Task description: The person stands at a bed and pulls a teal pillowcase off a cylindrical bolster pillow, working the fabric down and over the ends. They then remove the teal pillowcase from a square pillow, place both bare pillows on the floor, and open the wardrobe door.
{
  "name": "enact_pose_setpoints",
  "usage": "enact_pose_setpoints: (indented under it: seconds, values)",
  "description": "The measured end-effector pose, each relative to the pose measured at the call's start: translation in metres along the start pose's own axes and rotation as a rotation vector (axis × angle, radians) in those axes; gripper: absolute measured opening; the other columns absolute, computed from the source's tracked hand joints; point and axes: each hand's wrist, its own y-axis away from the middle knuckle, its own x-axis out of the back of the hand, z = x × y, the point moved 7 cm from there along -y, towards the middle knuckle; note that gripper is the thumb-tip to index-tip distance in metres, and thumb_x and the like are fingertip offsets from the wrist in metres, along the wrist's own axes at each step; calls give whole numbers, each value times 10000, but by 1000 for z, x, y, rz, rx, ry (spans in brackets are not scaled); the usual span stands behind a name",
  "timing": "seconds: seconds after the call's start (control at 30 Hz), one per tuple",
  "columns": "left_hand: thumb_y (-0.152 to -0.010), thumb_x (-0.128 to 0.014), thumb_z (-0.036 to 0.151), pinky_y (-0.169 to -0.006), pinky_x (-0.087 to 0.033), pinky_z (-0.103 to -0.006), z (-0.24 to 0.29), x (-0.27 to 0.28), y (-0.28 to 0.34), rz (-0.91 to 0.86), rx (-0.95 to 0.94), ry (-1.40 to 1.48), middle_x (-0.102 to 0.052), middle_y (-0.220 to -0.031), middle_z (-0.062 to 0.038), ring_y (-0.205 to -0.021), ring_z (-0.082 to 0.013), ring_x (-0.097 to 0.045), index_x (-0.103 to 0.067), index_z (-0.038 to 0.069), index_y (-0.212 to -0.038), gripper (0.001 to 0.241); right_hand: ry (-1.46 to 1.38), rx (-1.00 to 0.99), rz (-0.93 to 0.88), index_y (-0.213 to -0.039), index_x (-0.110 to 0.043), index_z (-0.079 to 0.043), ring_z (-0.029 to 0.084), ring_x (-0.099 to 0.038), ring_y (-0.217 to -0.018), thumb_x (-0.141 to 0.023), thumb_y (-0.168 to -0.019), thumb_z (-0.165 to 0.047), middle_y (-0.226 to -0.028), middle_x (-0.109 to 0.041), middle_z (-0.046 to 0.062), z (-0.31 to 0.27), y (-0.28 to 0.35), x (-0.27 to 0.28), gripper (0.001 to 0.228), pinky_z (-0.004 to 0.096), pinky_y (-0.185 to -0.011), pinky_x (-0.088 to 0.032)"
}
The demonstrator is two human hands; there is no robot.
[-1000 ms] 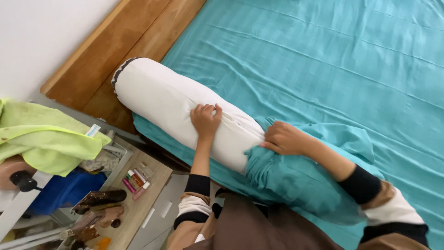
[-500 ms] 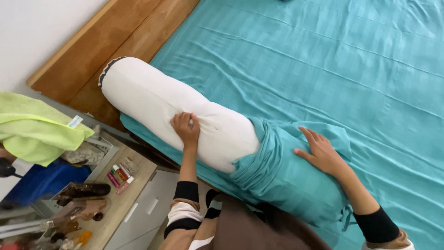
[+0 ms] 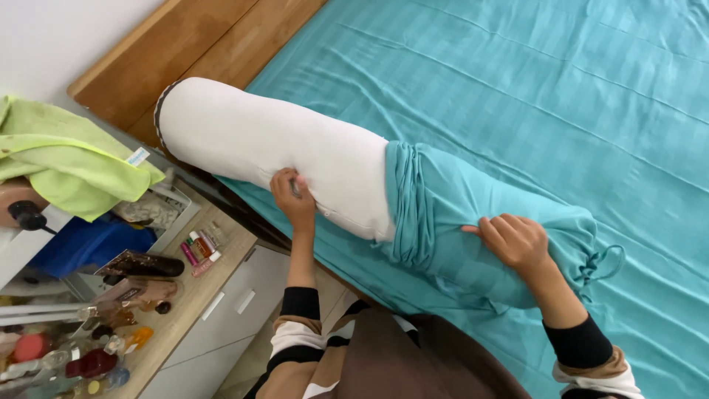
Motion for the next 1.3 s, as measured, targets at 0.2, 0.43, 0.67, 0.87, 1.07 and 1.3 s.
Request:
enact_pose_setpoints:
  seconds: [0.2,0.43,0.67,0.87,1.07,1.3]
  values:
    - [-939,-707,307,-1061,-365,-493,95,-31,-26,-227,-248,-314,-670,-1225,-98,-1205,-299,-584,-658,112,-1006,212,-298,-177,-337,-716,-592,-112,277,-599,-560,-753,-856,-298,-651,-592,44,-31,55,-69,283,413,-488,-452]
    - [-976,-673,293,-823,-445,-409,66,-86,26,-539,-209,-298,-685,-808,-30,-837,-241,-634,-670,98,-787,271,-571,-293,-577,-771,-658,-97,285,-638,-638,-781,-849,-379,-717,-622,69,-20,21,-68,317,411,-558,-501]
    - [-1001,-631,198,-732,-432,-429,51,-83,25,-469,-204,-208,-624,-701,-56,-728,-264,-602,-594,88,-695,328,-531,160,-464,-1271,-676,-113,332,-576,-1244,-632,-922,-453,-1329,-626,125,-50,-89,-135,489,476,-1027,-441]
    - [-966,-652,163,-665,-431,-434,41,-95,15,-469,-226,-177,-594,-616,-51,-648,-264,-588,-572,93,-622,360,-551,122,-693,-1013,-702,-96,302,-624,-1042,-604,-957,-491,-1049,-682,96,-45,-65,-204,411,455,-882,-488]
    - [-956,-666,166,-642,-440,-433,21,-126,12,-431,-225,-139,-583,-611,-58,-636,-271,-587,-573,95,-619,356,-463,-90,-829,-817,-667,-85,318,-636,-862,-602,-1002,-454,-839,-675,88,7,12,-161,418,437,-837,-510]
    - [-980,-649,205,-641,-434,-447,10,-160,12,-452,-118,-96,-563,-591,-81,-619,-297,-576,-568,82,-607,401,-458,-232,-626,-1231,-636,-106,313,-592,-1160,-605,-956,-419,-1245,-637,96,37,-28,-111,418,440,-983,-467]
